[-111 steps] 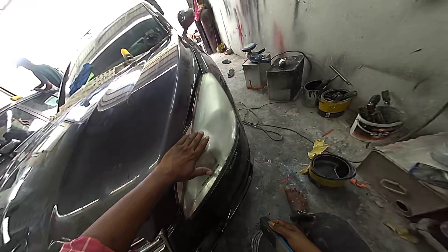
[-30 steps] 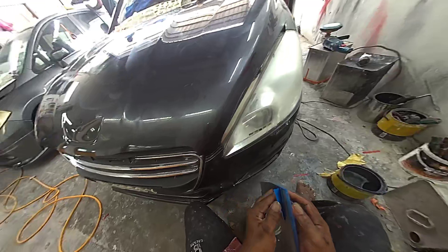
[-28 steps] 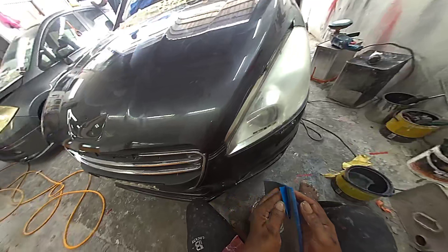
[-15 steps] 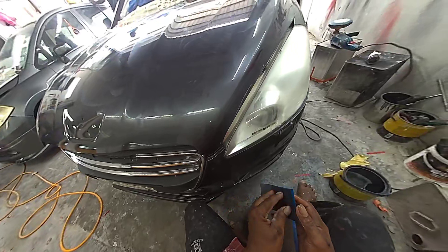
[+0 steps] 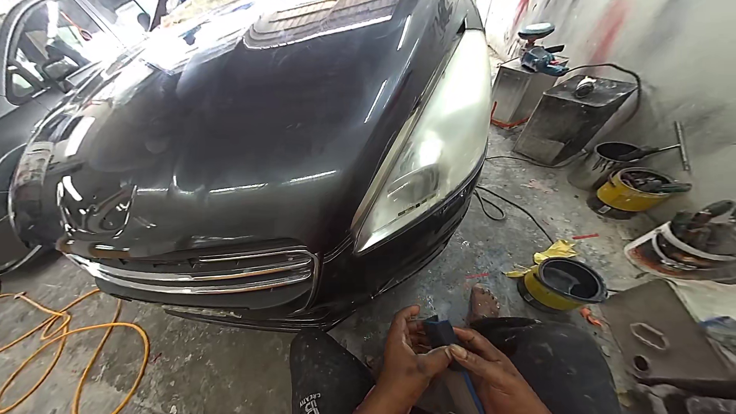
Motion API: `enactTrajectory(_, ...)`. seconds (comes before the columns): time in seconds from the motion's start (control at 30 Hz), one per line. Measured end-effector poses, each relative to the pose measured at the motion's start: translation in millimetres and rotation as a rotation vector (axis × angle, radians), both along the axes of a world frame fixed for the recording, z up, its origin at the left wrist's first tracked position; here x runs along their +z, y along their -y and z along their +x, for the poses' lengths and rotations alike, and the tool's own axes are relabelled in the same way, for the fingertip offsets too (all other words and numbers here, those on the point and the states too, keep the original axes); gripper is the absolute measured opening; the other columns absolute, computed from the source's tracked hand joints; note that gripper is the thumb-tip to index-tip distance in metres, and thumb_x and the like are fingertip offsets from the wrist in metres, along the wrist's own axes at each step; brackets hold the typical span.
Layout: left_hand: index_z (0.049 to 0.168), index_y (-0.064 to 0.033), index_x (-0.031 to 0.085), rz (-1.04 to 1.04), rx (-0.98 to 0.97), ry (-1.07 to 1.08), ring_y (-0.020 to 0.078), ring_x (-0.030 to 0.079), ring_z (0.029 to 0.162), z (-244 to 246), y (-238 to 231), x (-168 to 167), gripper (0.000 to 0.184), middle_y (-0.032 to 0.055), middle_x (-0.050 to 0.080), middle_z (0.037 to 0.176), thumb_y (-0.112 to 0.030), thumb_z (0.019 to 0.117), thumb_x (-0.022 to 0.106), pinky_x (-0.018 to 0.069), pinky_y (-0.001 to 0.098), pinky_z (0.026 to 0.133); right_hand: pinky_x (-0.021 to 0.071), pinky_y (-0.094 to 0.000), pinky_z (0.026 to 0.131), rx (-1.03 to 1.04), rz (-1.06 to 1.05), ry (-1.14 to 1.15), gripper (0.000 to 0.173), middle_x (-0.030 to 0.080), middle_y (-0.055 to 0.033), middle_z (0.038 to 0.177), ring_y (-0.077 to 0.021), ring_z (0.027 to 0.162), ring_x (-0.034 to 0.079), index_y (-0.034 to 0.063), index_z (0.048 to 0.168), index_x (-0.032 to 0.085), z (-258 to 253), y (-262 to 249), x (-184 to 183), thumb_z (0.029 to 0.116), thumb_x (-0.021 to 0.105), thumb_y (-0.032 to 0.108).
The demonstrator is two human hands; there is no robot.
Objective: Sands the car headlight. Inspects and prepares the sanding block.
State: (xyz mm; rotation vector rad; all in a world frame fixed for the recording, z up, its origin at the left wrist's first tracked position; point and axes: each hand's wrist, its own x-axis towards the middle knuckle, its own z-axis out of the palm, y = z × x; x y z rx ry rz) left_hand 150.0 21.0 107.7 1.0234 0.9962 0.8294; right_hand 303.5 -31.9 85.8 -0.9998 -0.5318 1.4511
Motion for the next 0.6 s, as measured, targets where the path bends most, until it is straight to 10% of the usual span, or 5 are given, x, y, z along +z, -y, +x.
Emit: enactTrajectory(0.6, 0.155, 0.0055, 0.026, 0.014, -0.023, -0.128, 0.0222, 0.071, 0.096, 3, -34, -43, 0.093, 0.0183, 0.066, 0.122, -0.008, 0.0793, 0.078, 0.0618, 0.0341, 0.076, 0.0615, -0.0419, 0.072, 0.361, -0.206, -0.164, 0.03, 0.068, -0.0095, 0.105, -0.023, 0.092, 0.069, 0.0093, 0.114, 0.064, 40, -59, -43, 0.0869, 0.077, 0.015)
